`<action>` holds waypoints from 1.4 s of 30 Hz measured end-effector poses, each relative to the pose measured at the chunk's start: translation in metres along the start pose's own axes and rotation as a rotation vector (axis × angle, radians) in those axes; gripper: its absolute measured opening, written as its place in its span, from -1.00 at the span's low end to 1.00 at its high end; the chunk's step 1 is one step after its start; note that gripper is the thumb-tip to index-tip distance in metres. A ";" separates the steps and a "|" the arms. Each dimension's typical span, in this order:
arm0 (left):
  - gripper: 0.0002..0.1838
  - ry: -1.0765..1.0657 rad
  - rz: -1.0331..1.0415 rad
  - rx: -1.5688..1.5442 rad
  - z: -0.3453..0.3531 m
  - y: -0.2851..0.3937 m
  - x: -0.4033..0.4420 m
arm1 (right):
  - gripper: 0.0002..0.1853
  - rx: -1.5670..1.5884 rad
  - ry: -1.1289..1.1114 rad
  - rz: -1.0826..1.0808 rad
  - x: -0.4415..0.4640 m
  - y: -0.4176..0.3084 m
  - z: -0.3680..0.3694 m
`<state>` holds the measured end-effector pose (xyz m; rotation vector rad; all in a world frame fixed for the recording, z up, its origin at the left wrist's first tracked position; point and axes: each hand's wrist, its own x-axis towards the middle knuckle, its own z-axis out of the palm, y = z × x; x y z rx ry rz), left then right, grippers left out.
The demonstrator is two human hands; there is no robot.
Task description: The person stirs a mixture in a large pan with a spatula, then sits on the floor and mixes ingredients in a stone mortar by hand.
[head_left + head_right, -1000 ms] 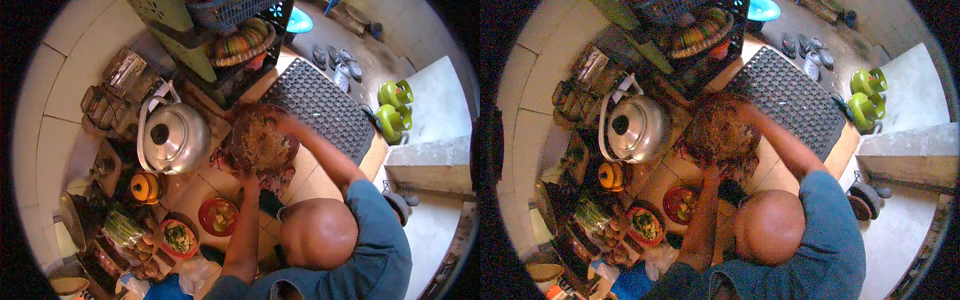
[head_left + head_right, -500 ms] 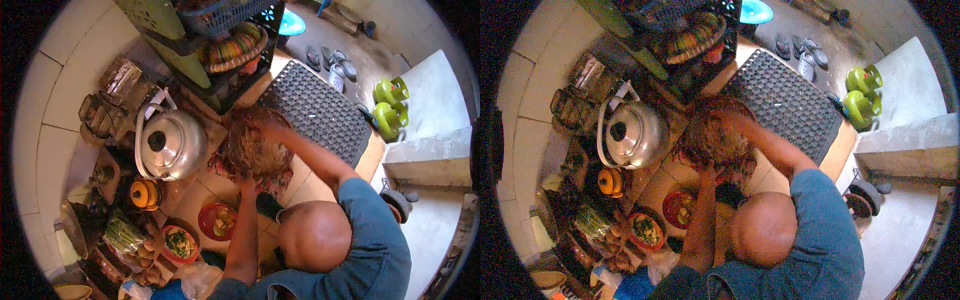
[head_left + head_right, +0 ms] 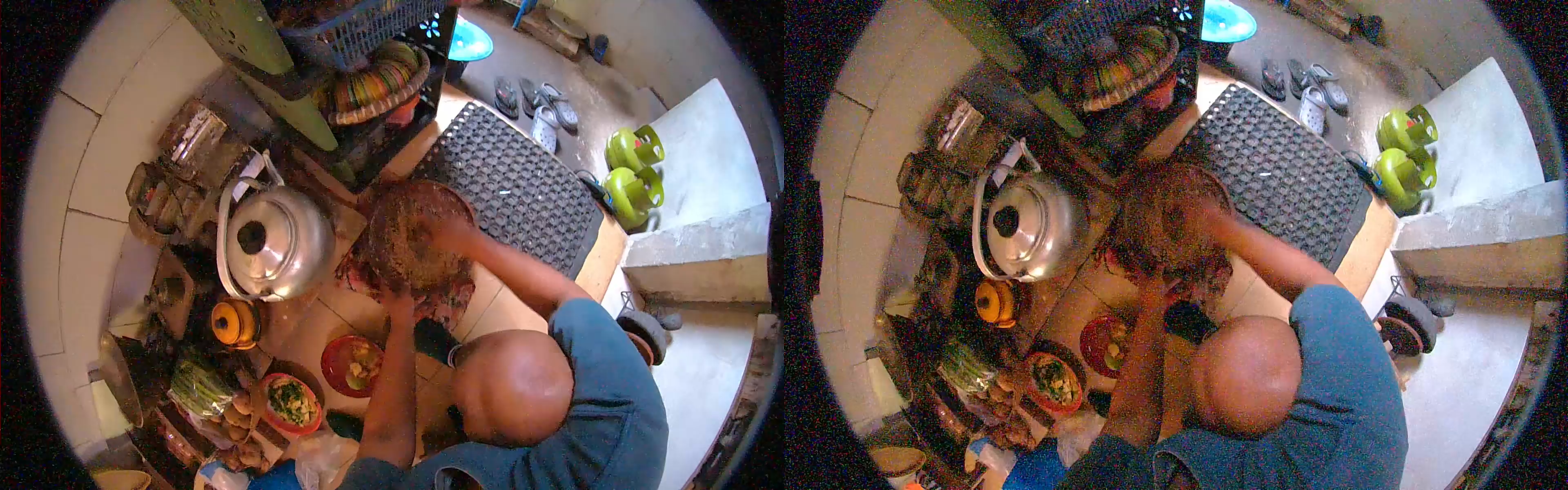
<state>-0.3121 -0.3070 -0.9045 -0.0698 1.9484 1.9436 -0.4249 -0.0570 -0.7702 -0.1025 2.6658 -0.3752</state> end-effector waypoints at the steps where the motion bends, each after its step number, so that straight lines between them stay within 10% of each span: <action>1: -0.19 -0.032 0.045 0.019 0.001 0.005 0.007 | -0.41 -0.119 -0.020 -0.045 -0.046 -0.035 0.013; 4: -0.20 -0.022 0.048 0.154 -0.010 -0.069 0.019 | -0.44 -0.166 0.162 -0.032 -0.078 -0.068 0.020; 11: -0.34 0.098 -0.486 -0.432 0.007 0.043 -0.004 | -0.39 0.474 -0.064 -0.045 -0.015 0.029 -0.048; 15: -0.32 0.132 -0.543 -0.414 0.012 0.015 -0.001 | -0.40 -0.370 -0.341 0.074 -0.064 -0.019 -0.049; 17: -0.27 0.184 -0.494 -0.386 0.020 0.032 -0.005 | -0.39 0.020 0.420 0.157 -0.064 -0.033 0.037; 19: -0.23 0.198 -0.510 -0.422 0.022 0.061 -0.018 | -0.39 0.172 0.537 0.165 -0.064 -0.034 0.055; 25: -0.18 0.168 -0.524 -0.580 0.018 0.067 -0.008 | -0.44 0.166 -0.462 -0.127 -0.048 0.000 -0.057; 28: -0.14 0.189 -0.458 -0.540 0.022 0.044 -0.007 | -0.45 -0.494 0.179 -0.195 -0.107 -0.051 -0.035; 33: -0.09 0.178 -0.462 -0.589 0.029 0.082 -0.014 | -0.46 0.022 -0.103 0.126 -0.067 -0.056 -0.024; 39: -0.32 0.172 -0.432 -0.502 0.014 0.044 -0.002 | -0.45 0.168 0.176 -0.397 -0.062 -0.033 0.000; 42: -0.27 0.139 -0.446 -0.539 0.015 0.061 -0.009 | -0.46 -0.010 0.031 -0.163 -0.100 -0.079 -0.010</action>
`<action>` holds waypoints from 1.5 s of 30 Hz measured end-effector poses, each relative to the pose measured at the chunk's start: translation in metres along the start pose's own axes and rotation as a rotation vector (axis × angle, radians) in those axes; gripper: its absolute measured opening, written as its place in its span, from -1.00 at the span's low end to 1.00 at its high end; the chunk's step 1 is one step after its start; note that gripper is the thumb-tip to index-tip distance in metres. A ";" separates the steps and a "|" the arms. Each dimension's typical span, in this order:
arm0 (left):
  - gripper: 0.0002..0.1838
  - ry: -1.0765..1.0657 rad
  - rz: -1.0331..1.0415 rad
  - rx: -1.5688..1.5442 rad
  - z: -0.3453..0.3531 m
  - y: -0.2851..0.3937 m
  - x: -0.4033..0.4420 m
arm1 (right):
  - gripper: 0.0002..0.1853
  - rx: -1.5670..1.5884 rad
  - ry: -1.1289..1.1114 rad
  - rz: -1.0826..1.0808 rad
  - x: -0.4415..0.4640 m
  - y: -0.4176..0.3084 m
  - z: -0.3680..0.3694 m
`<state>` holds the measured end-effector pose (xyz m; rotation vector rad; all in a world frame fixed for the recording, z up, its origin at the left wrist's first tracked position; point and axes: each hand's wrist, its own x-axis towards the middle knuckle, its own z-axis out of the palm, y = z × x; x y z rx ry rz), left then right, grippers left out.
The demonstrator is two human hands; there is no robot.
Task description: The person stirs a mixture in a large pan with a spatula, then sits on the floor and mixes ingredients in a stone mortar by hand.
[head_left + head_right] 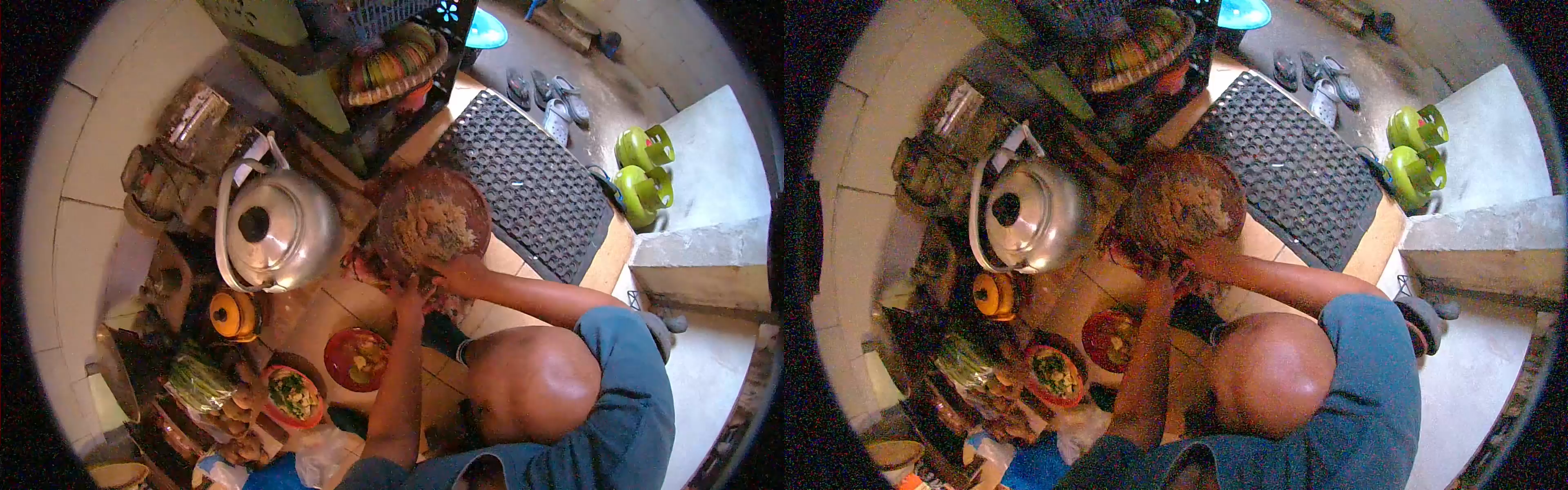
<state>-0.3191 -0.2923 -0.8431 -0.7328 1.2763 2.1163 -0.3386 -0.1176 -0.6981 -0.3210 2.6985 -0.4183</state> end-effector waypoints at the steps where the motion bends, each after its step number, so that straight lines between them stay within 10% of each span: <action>1: -0.25 0.024 0.004 0.044 0.000 -0.006 0.000 | -0.47 0.039 0.024 0.035 0.000 -0.001 0.008; 4: -0.19 0.096 0.012 0.223 -0.004 -0.015 0.011 | -0.47 0.020 0.178 0.012 0.031 0.035 0.017; 7: -0.17 0.126 0.040 0.159 0.012 0.006 -0.003 | -0.46 0.596 -0.373 0.102 0.089 0.084 -0.037; 11: -0.21 -0.013 0.232 0.085 -0.028 -0.033 0.029 | -0.48 0.348 -0.116 0.053 0.086 0.079 -0.071; 16: -0.20 0.030 0.400 0.067 0.020 0.010 -0.005 | -0.50 -0.345 0.668 -0.160 0.057 0.061 0.101; 22: -0.24 0.083 0.535 0.389 -0.037 -0.063 0.064 | -0.45 0.454 -0.316 0.039 0.099 0.088 -0.032; 30: -0.32 0.017 0.638 0.386 0.039 0.037 -0.026 | -0.39 -0.038 0.568 -0.069 0.061 0.019 0.049; 36: -0.25 0.077 0.565 0.408 -0.005 -0.021 0.026 | -0.40 0.548 -0.364 0.229 0.085 0.060 -0.064; 38: -0.23 0.072 0.620 0.524 -0.004 -0.012 0.029 | -0.41 0.597 -0.233 0.089 0.105 0.081 -0.074; 41: -0.15 0.044 0.319 0.147 0.002 -0.010 0.003 | -0.43 0.300 0.144 -0.017 0.112 0.094 0.001; 45: -0.05 -0.104 0.228 -0.084 -0.030 -0.036 0.036 | -0.42 -0.401 0.000 0.076 0.055 0.034 0.060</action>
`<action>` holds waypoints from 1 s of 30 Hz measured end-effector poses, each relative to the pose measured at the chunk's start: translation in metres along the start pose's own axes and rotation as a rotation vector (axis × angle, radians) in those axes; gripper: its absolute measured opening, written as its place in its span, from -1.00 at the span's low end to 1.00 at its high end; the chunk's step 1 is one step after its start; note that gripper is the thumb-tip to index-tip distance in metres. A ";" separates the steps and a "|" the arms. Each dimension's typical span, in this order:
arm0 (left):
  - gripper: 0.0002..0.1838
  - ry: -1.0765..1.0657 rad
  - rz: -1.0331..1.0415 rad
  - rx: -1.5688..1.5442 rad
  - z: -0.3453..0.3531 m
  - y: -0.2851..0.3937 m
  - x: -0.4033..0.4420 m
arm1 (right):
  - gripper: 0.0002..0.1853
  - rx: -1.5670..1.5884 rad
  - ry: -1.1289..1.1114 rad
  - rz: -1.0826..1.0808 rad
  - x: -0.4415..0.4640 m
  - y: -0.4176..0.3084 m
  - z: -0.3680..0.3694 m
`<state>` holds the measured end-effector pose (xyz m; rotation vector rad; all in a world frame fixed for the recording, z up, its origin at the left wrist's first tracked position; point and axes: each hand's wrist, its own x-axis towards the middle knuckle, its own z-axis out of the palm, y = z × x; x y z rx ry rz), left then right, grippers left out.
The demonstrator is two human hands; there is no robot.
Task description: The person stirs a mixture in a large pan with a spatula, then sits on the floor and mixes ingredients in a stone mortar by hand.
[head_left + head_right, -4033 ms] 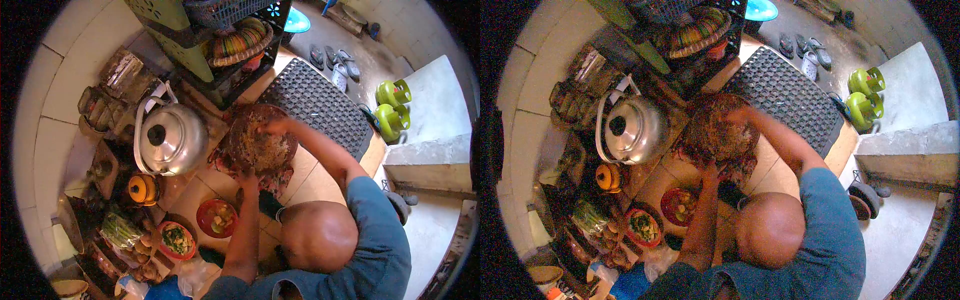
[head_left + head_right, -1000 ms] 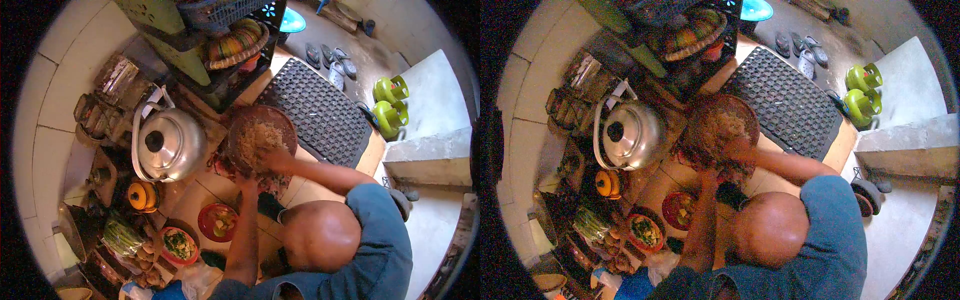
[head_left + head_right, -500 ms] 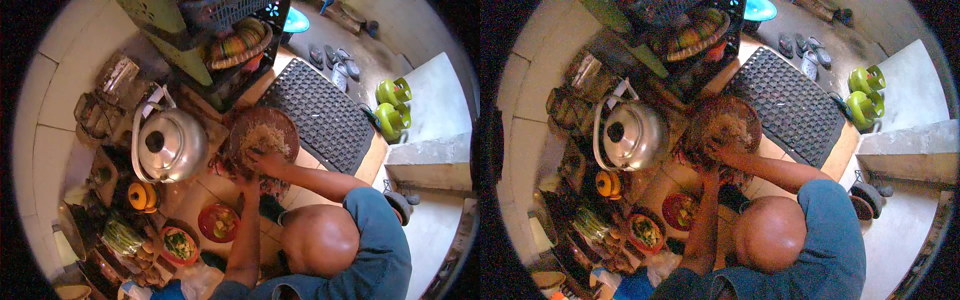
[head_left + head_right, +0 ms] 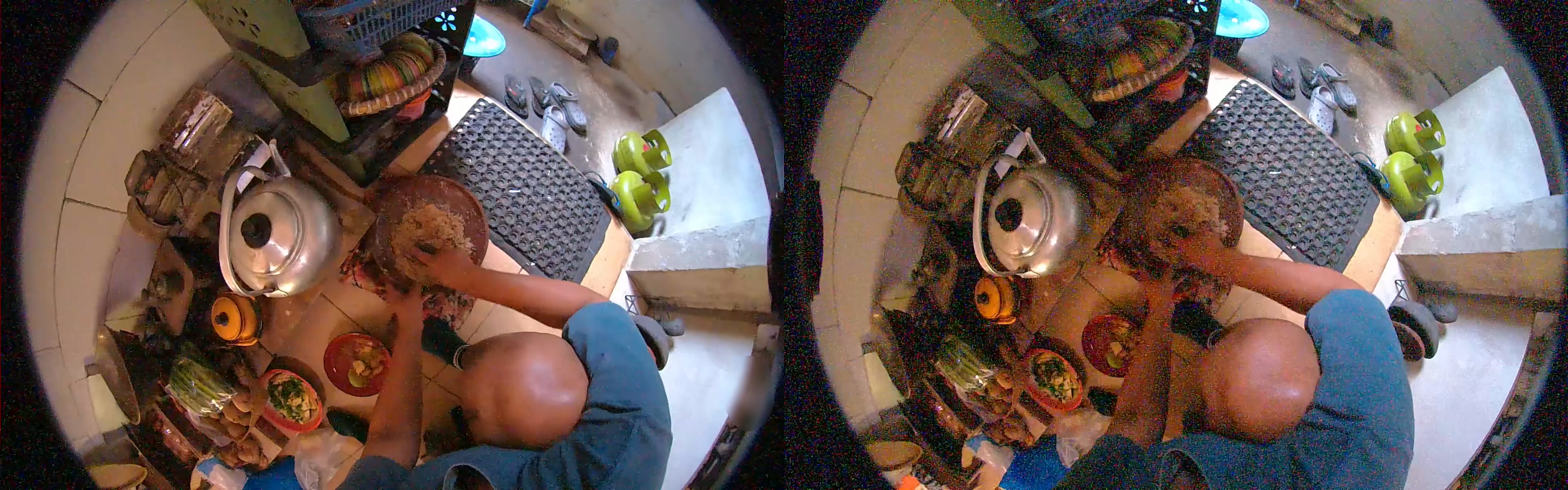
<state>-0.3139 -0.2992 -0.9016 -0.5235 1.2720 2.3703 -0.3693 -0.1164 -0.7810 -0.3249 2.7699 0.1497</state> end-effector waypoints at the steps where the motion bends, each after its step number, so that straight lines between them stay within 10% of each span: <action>1: -0.03 -0.003 0.012 0.032 -0.006 -0.005 0.002 | -0.40 0.170 -0.019 0.022 -0.017 0.000 -0.045; 8: -0.10 0.086 0.029 -0.014 0.022 0.016 -0.017 | -0.38 1.137 -0.290 0.157 0.049 0.062 -0.104; 12: -0.15 -0.008 0.109 0.048 0.043 0.032 -0.023 | -0.37 0.607 0.216 -0.040 0.031 -0.018 -0.034; 17: -0.18 -0.181 0.104 -0.112 0.003 -0.006 -0.004 | -0.41 0.323 -0.241 0.119 -0.022 -0.025 -0.086; 24: -0.15 -0.022 -0.198 -0.196 0.039 0.045 -0.036 | -0.40 0.582 0.171 -0.282 -0.009 0.034 -0.012; 30: -0.19 0.022 -0.183 -0.196 0.025 0.017 -0.029 | -0.40 0.446 -0.077 0.005 -0.007 0.022 -0.045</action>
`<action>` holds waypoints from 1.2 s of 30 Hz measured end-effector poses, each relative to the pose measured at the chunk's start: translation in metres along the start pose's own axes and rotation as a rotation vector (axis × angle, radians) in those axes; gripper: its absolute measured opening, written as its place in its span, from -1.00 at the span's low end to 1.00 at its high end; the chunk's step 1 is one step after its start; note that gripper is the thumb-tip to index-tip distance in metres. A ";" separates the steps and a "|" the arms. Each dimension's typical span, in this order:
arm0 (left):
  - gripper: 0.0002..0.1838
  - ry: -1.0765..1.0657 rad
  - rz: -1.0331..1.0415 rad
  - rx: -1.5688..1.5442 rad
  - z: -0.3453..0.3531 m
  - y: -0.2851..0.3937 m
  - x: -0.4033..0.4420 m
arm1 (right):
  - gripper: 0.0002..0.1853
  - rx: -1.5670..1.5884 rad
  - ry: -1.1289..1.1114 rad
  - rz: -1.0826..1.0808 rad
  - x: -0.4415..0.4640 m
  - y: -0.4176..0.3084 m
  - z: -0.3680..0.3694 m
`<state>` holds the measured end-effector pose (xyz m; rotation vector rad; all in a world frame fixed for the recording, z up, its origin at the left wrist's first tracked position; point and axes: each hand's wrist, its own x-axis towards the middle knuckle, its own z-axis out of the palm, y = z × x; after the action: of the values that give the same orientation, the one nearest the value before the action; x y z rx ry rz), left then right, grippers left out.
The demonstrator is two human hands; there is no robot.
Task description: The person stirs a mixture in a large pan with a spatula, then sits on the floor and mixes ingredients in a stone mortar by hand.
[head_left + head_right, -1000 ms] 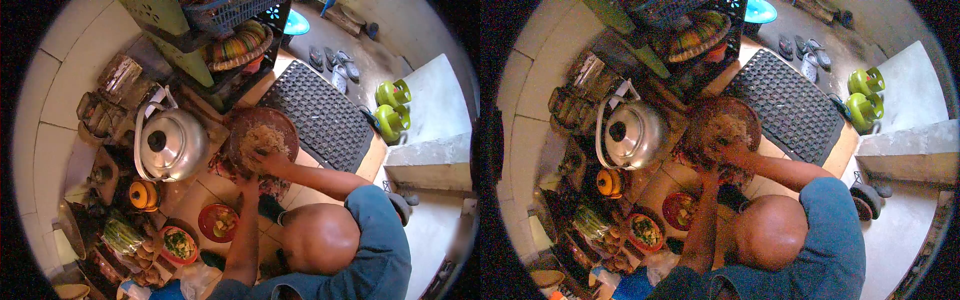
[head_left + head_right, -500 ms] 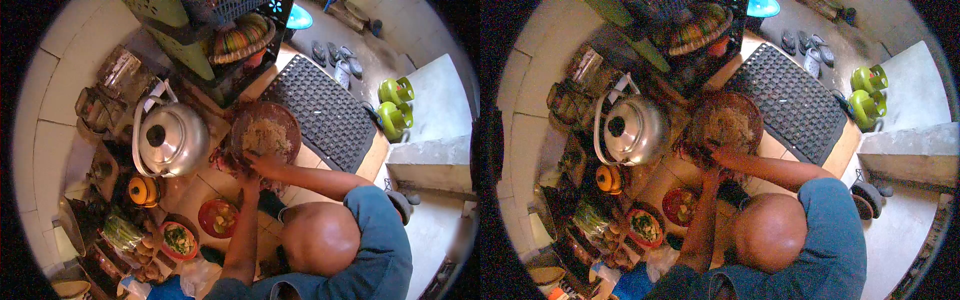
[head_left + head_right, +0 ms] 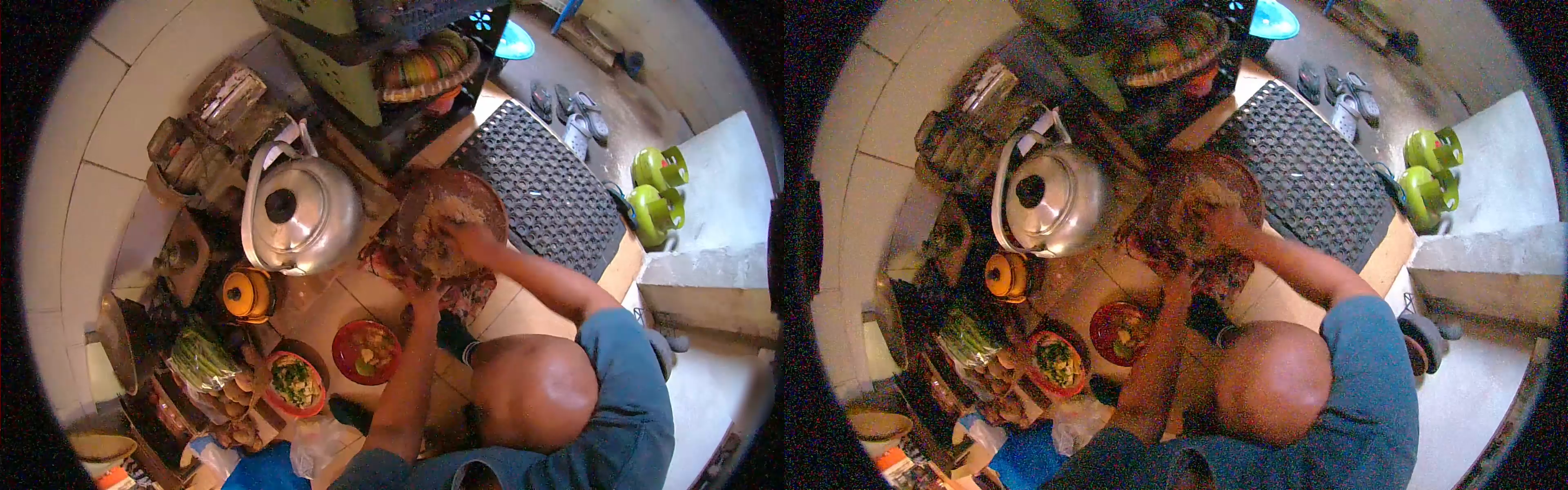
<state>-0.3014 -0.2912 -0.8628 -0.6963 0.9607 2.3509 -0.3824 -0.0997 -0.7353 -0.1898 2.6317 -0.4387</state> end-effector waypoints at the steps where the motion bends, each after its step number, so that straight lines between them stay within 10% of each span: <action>1: -0.20 0.010 -0.012 0.035 -0.010 -0.007 0.008 | -0.40 0.132 -0.086 -0.135 0.033 0.030 -0.011; 4: -0.20 0.039 -0.060 0.203 -0.036 -0.017 0.040 | -0.38 0.381 -0.169 -0.317 0.090 0.089 -0.032; 12: -0.16 0.020 0.015 0.101 -0.002 0.005 -0.003 | -0.39 -0.175 0.358 0.015 -0.020 -0.009 0.062; 17: -0.13 0.091 -0.043 0.144 0.029 0.029 -0.016 | -0.41 0.399 -0.330 0.129 0.072 0.052 -0.036; 23: -0.10 0.006 0.017 0.175 -0.012 0.005 0.015 | -0.46 0.319 -0.011 -0.076 0.020 0.016 0.008; 26: -0.09 -0.084 0.102 0.028 -0.010 0.003 0.006 | -0.48 -0.294 0.265 -0.091 -0.025 -0.018 0.021; 31: -0.15 -0.123 0.092 -0.022 -0.001 0.009 -0.008 | -0.47 0.409 -0.150 -0.046 0.075 0.065 -0.001; 36: -0.21 -0.133 0.147 -0.016 -0.003 0.010 0.002 | -0.46 0.222 0.254 -0.065 0.015 -0.024 -0.032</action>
<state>-0.3081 -0.2991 -0.8609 -0.4832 0.9644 2.4994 -0.4094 -0.1164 -0.7067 -0.1571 2.8003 -0.8205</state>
